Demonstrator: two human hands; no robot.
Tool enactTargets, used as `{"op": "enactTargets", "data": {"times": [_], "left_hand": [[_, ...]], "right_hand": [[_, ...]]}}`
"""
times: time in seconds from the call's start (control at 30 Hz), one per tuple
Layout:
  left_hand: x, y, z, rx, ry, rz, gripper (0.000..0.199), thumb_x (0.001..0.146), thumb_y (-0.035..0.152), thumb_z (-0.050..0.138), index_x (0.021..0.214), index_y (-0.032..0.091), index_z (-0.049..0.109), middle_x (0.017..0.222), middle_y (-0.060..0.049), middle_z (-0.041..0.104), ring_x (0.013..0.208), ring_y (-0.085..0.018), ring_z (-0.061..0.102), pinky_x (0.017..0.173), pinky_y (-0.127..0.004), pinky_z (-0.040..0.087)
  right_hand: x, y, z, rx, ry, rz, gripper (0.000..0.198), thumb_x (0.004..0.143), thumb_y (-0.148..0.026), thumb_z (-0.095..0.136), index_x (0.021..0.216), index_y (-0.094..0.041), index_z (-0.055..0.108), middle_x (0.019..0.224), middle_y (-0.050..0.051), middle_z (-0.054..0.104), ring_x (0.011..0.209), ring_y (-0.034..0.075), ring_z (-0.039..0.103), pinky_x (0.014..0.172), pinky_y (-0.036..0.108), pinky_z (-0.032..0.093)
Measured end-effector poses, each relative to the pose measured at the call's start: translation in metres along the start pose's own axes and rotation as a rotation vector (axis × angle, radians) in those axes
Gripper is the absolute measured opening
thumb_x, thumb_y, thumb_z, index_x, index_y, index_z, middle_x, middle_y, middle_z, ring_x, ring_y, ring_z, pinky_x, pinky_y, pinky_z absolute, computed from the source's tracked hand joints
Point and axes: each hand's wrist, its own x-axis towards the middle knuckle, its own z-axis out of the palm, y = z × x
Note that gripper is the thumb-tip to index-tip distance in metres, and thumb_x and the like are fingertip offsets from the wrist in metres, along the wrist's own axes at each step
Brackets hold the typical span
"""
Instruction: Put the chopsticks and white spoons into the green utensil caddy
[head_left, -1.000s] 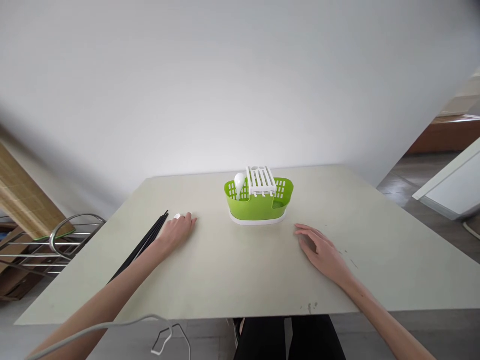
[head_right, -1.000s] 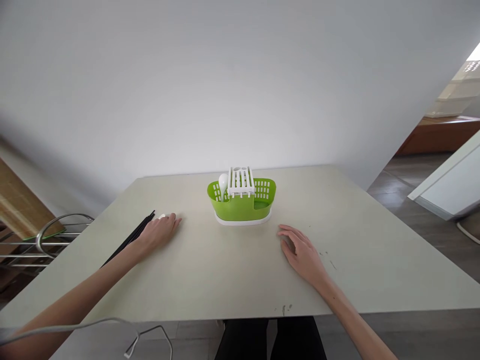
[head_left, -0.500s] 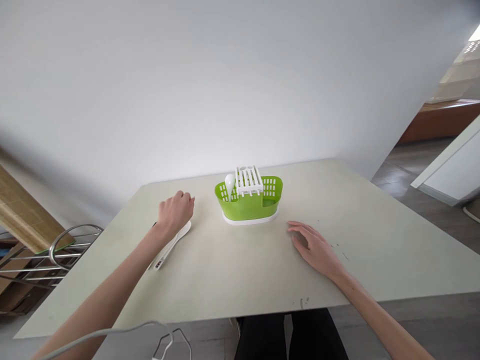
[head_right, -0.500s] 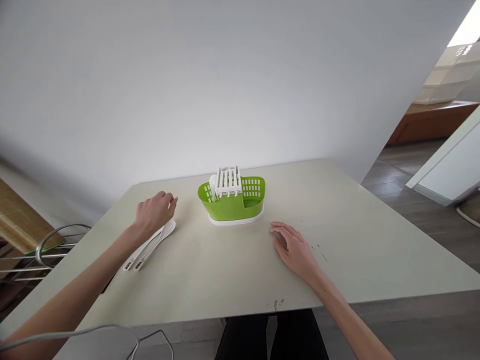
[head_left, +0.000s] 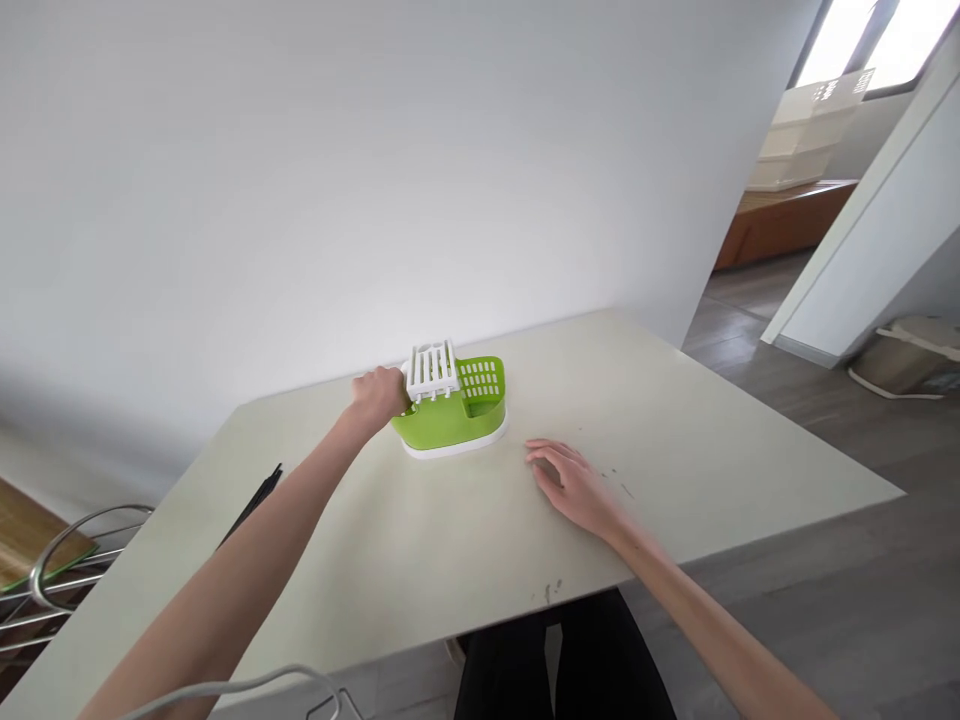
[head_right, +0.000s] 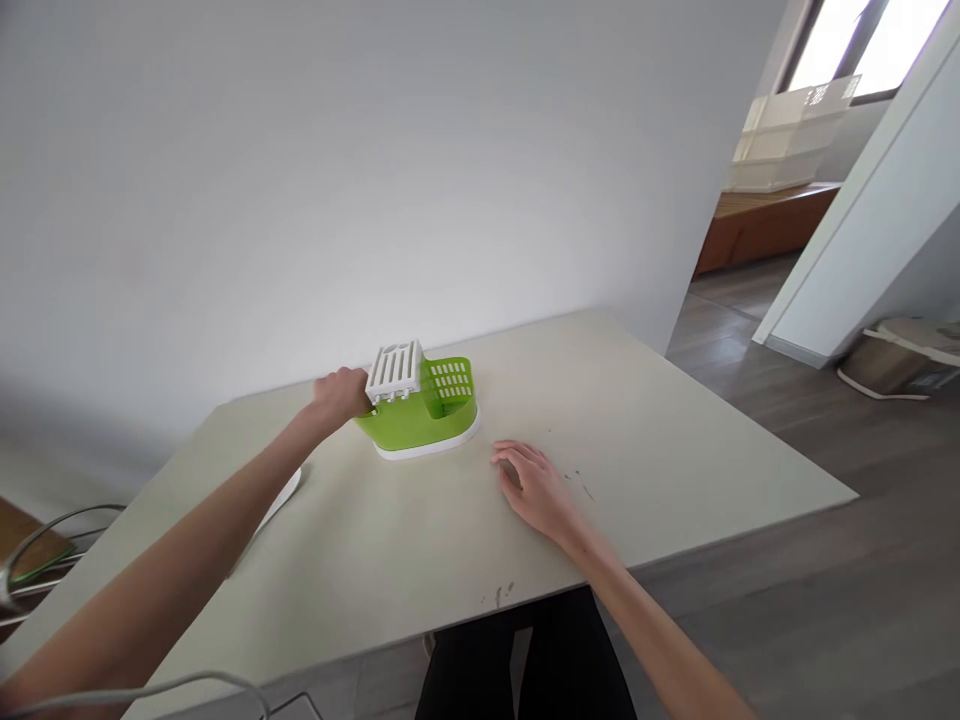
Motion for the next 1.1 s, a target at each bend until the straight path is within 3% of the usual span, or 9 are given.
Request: {"op": "enactTargets", "data": {"times": [0.1,0.2,0.33,0.4,0.57,0.7,0.8,0.93,1.1], "left_hand": [[0.003,-0.01,-0.007,-0.079,0.024,-0.035,0.025,0.086,0.035,0.064,0.101,0.018,0.076,0.106,-0.021,0.076,0.097,-0.037,0.074,0.077,-0.041,0.055],[0.003,-0.031,-0.021,-0.359,0.151,-0.07,0.043,0.1,0.042,0.042,0.102,0.017,0.076,0.096,-0.018,0.076,0.084,-0.031,0.073,0.074,-0.039,0.054],[-0.013,-0.068,-0.043,-0.651,0.405,-0.092,0.057,0.102,0.055,0.033,0.096,0.019,0.077,0.076,-0.01,0.071,0.064,-0.024,0.066,0.068,-0.035,0.052],[-0.028,-0.085,-0.044,-0.664,0.417,-0.095,0.059,0.1,0.061,0.035,0.09,0.021,0.077,0.068,-0.007,0.067,0.06,-0.023,0.064,0.065,-0.034,0.05],[-0.068,-0.116,0.005,-0.487,0.122,-0.023,0.061,0.094,0.069,0.039,0.079,0.025,0.077,0.058,-0.004,0.062,0.057,-0.024,0.062,0.062,-0.032,0.045],[-0.094,-0.131,0.061,-0.351,-0.063,0.001,0.062,0.094,0.071,0.036,0.072,0.027,0.074,0.063,-0.006,0.066,0.064,-0.026,0.066,0.061,-0.032,0.041],[-0.109,-0.14,0.089,-0.288,-0.176,-0.03,0.064,0.093,0.074,0.036,0.069,0.027,0.072,0.07,-0.009,0.067,0.073,-0.03,0.068,0.063,-0.033,0.041],[-0.12,-0.151,0.11,-0.257,-0.247,-0.054,0.063,0.096,0.072,0.035,0.066,0.026,0.067,0.071,-0.009,0.064,0.071,-0.03,0.067,0.065,-0.035,0.044],[-0.125,-0.155,0.126,-0.207,-0.226,-0.039,0.061,0.102,0.064,0.029,0.062,0.024,0.053,0.074,-0.01,0.065,0.072,-0.029,0.068,0.074,-0.04,0.047]], "right_hand": [[0.0,0.0,-0.001,0.01,0.003,0.0,0.022,0.1,-0.027,0.049,0.109,-0.028,0.069,0.136,0.007,0.072,0.129,0.026,0.066,0.109,0.049,0.05],[-0.002,-0.001,-0.002,0.007,0.004,0.002,0.022,0.1,-0.027,0.049,0.107,-0.028,0.069,0.135,0.006,0.073,0.126,0.026,0.067,0.107,0.048,0.053],[-0.002,-0.002,-0.003,0.007,-0.01,0.001,0.021,0.1,-0.027,0.049,0.106,-0.028,0.069,0.135,0.006,0.073,0.125,0.026,0.067,0.104,0.047,0.054],[-0.003,-0.003,-0.003,0.009,-0.013,0.004,0.021,0.1,-0.028,0.049,0.106,-0.028,0.069,0.135,0.006,0.073,0.126,0.026,0.067,0.105,0.047,0.054],[-0.005,0.0,-0.001,0.007,-0.016,0.003,0.022,0.1,-0.029,0.048,0.106,-0.029,0.069,0.135,0.006,0.073,0.125,0.025,0.067,0.106,0.047,0.053],[-0.006,0.004,0.0,-0.004,-0.022,0.012,0.023,0.101,-0.032,0.049,0.108,-0.029,0.07,0.136,0.006,0.072,0.128,0.027,0.066,0.109,0.05,0.051],[-0.007,0.006,0.001,-0.004,-0.037,0.015,0.024,0.102,-0.033,0.048,0.108,-0.029,0.07,0.136,0.007,0.072,0.126,0.028,0.067,0.106,0.05,0.053],[-0.008,0.007,0.003,-0.017,-0.037,0.029,0.024,0.102,-0.035,0.047,0.109,-0.029,0.069,0.138,0.006,0.071,0.128,0.027,0.065,0.105,0.049,0.052],[-0.009,0.006,0.003,-0.029,-0.028,0.048,0.025,0.102,-0.034,0.046,0.108,-0.029,0.07,0.137,0.005,0.071,0.127,0.027,0.066,0.105,0.048,0.053]]}}
